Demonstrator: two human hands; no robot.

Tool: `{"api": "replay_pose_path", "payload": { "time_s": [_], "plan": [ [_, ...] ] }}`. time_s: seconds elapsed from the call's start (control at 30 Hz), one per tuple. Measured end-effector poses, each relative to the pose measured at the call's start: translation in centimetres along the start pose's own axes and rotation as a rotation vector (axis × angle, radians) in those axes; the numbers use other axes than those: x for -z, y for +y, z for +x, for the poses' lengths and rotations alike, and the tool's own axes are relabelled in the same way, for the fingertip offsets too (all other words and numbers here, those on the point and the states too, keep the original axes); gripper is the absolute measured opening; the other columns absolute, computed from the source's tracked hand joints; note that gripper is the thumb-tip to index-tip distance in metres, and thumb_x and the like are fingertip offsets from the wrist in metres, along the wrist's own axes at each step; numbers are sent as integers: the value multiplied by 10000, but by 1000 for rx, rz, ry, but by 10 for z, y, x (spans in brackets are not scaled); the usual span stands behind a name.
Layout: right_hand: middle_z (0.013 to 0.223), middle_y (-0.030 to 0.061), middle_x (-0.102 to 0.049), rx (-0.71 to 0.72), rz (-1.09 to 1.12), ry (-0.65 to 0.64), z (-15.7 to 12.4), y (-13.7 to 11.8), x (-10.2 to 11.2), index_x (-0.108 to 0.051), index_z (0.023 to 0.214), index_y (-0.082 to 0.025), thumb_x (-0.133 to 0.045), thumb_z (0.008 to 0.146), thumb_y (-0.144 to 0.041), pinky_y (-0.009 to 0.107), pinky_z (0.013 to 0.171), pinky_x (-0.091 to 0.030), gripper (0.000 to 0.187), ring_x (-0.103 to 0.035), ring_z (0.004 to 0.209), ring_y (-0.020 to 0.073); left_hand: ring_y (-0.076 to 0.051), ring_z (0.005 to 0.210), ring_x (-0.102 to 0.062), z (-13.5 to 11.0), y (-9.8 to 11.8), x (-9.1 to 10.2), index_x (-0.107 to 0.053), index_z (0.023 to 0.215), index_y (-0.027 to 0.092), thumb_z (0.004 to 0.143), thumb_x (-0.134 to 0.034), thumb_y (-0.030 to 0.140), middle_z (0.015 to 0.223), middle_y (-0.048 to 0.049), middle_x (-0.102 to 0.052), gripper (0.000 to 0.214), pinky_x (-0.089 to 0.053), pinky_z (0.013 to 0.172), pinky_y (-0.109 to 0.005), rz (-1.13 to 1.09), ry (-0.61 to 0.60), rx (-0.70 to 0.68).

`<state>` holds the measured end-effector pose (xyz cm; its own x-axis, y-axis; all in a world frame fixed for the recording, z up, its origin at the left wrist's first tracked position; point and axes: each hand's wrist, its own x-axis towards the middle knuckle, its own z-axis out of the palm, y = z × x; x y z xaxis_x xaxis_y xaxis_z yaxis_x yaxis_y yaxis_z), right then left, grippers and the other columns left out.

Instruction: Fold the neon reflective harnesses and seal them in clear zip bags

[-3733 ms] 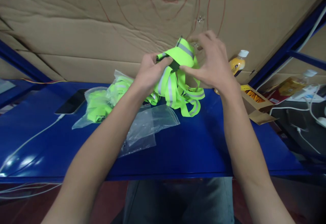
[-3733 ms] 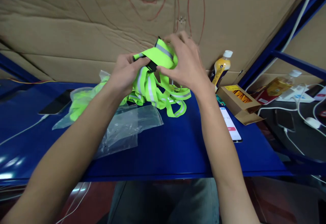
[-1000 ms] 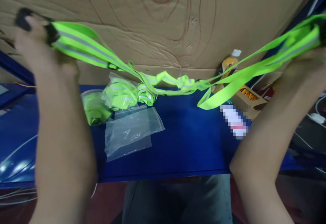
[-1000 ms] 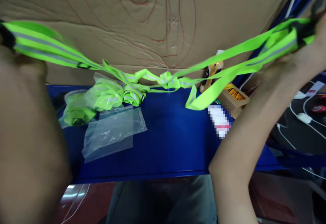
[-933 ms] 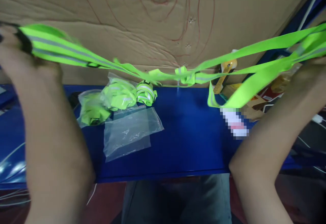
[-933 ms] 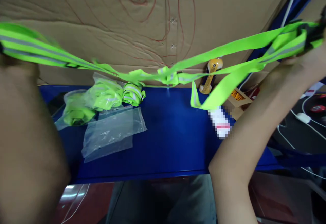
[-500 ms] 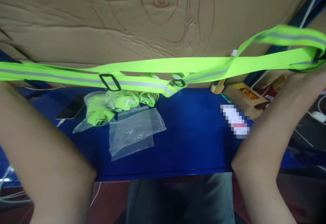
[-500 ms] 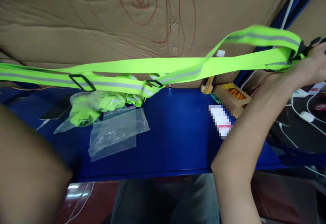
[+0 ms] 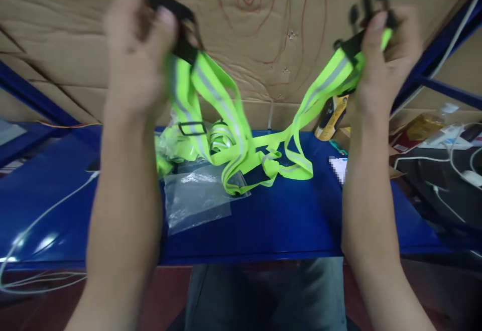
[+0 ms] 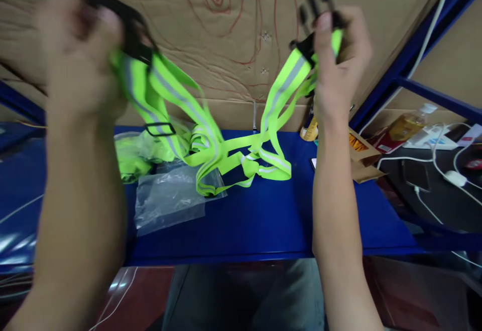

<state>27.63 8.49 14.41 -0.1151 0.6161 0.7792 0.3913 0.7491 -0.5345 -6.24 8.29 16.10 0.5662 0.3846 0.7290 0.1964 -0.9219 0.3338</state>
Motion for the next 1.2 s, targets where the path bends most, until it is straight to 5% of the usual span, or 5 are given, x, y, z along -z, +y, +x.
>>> {"api": "replay_pose_path", "payload": {
  "time_s": [0.07, 0.23, 0.63, 0.9, 1.2],
  "plan": [
    [904, 53, -763, 24, -15, -43, -8, -12, -12, -704, 1051, -280, -708, 1003, -748, 401, 827, -603, 470, -716, 988, 252, -151, 898, -672, 4, 8, -20, -705, 1065, 276, 1061, -690, 699, 934, 23, -750, 424, -601, 847, -318, -109, 119, 77],
    [942, 43, -805, 174, 11, -178, -8, -20, -14, -779, 961, -284, -741, 976, -744, 422, 860, -597, 461, -729, 892, 245, -247, 890, -713, 4, 21, -48, -782, 1011, 238, 976, -808, 684, 990, -73, -796, 449, -548, 805, -406, -80, -76, 205],
    [943, 62, -804, 88, -157, -408, -9, -43, -9, -781, 977, -266, -707, 926, -853, 400, 818, -573, 594, -731, 967, 300, -229, 850, -698, 6, 27, -49, -801, 967, 229, 963, -799, 572, 888, -33, -791, 343, -538, 769, -367, 4, -120, 260],
    [841, 44, -792, 66, -150, -539, -8, -51, -9, -812, 925, -243, -789, 949, -689, 371, 743, -513, 448, -685, 831, 248, -234, 825, -703, 8, 36, -55, -832, 970, 219, 955, -759, 491, 855, -39, -799, 282, -538, 760, -349, 115, -159, 243],
    [644, 12, -677, 59, -230, -548, -8, -51, -14, -818, 857, -232, -783, 942, -706, 363, 678, -461, 482, -609, 727, 209, -233, 853, -701, 8, 40, -58, -846, 973, 217, 960, -754, 435, 856, -24, -794, 237, -507, 869, -350, 212, -151, 267]
  ]
}}
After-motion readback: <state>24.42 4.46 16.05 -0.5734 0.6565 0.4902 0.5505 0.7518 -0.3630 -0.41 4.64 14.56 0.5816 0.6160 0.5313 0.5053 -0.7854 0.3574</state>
